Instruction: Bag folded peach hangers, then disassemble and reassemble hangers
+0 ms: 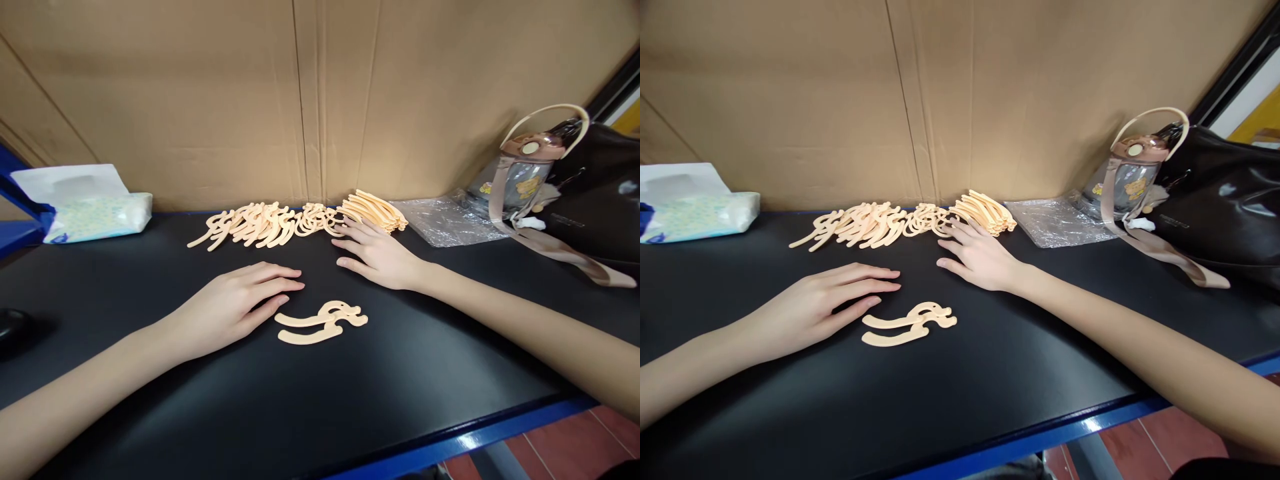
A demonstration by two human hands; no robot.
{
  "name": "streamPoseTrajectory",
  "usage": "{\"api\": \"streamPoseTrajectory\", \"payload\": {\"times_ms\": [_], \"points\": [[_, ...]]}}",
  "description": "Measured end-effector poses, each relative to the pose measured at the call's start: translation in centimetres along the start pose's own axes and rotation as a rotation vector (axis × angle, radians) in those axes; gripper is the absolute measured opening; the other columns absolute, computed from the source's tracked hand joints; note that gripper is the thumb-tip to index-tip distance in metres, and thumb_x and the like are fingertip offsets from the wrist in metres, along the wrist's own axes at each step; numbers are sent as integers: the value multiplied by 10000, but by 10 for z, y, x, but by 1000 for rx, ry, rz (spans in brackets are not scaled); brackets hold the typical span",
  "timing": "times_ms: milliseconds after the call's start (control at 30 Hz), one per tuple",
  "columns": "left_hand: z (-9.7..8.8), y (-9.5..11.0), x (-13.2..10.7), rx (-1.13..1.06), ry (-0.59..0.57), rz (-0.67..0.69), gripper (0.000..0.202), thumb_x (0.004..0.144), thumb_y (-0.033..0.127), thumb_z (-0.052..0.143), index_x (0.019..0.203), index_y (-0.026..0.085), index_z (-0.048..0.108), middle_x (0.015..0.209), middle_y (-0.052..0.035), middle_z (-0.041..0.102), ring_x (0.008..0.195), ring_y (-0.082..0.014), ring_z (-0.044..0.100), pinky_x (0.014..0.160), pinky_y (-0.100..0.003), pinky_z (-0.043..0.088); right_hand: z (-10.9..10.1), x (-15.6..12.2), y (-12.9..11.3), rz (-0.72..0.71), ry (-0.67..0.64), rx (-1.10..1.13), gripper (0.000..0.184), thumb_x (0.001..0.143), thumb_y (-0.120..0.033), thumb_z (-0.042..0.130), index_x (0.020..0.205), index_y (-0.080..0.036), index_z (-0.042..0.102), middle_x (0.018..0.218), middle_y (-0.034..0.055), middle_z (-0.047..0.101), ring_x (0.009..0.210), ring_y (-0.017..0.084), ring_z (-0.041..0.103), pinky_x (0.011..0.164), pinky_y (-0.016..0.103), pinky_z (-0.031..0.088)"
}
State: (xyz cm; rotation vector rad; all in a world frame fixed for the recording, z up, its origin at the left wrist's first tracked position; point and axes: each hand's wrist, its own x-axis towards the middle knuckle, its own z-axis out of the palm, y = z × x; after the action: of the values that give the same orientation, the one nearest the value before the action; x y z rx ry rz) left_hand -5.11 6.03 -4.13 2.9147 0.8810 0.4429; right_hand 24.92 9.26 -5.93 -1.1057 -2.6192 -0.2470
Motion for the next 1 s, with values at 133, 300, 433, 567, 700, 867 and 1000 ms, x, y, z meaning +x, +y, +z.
{"api": "streamPoseTrajectory", "payload": {"times_ms": [133, 300, 433, 567, 700, 867, 1000], "points": [[0, 1, 0, 18, -6, 2, 361, 1018, 334, 406, 1246, 261, 675, 1346, -43, 644, 1173, -236, 641, 989, -384, 533, -1, 2, -1, -11, 6, -53, 516, 1037, -425, 382, 1332, -66, 608, 1402, 181, 576, 1419, 350, 394, 1180, 590, 279], [0, 2, 0, -8, 0, -9, 353, 1011, 336, 420, 1239, 273, 682, 1340, -39, 648, 1166, -241, 645, 1000, -394, 530, -2, 3, -5, 2, 60, -119, 460, 1026, -285, 373, 1357, -36, 573, 1413, 201, 557, 1419, 350, 390, 1193, 600, 246], [-1, 2, 0, -36, -1, -26, 352, 1002, 339, 429, 1234, 283, 687, 1339, -39, 650, 1164, -246, 647, 1000, -396, 531, -4, 2, -8, 88, 169, -114, 442, 1010, -245, 374, 1362, -58, 567, 1433, 184, 544, 1365, 331, 464, 1192, 581, 265], [0, 3, -1, -28, -14, -27, 353, 1011, 344, 416, 1240, 278, 675, 1351, -41, 642, 1181, -238, 636, 1017, -388, 516, -9, -6, -9, 62, 301, -17, 398, 993, -209, 392, 1307, -116, 617, 1384, 142, 603, 1248, 302, 574, 1085, 538, 425], [3, 3, -3, -29, 1, -62, 425, 1022, 374, 428, 1425, 252, 480, 1356, -56, 635, 1206, -220, 620, 1020, -366, 504, -16, -15, -18, -181, 355, 41, 352, 979, -167, 407, 1194, -147, 686, 1300, 92, 674, 1169, 237, 647, 973, 422, 530], [5, 4, -3, -28, 59, -95, 543, 1017, 399, 463, 1516, 257, 303, 1284, -58, 635, 1138, -212, 637, 947, -332, 521, -22, -18, -33, -489, 397, -82, 313, 956, -114, 438, 1110, -92, 710, 1240, 81, 702, 1127, 206, 685, 854, 307, 580], [5, 3, -2, 39, 112, -83, 359, 1022, 422, 460, 1325, 255, 556, 1057, -40, 609, 879, -181, 646, 724, -279, 518, -25, -20, -39, -604, 331, -116, 319, 976, -135, 425, 1108, -66, 708, 1296, 93, 661, 1157, 203, 670, 856, 291, 581]]}}
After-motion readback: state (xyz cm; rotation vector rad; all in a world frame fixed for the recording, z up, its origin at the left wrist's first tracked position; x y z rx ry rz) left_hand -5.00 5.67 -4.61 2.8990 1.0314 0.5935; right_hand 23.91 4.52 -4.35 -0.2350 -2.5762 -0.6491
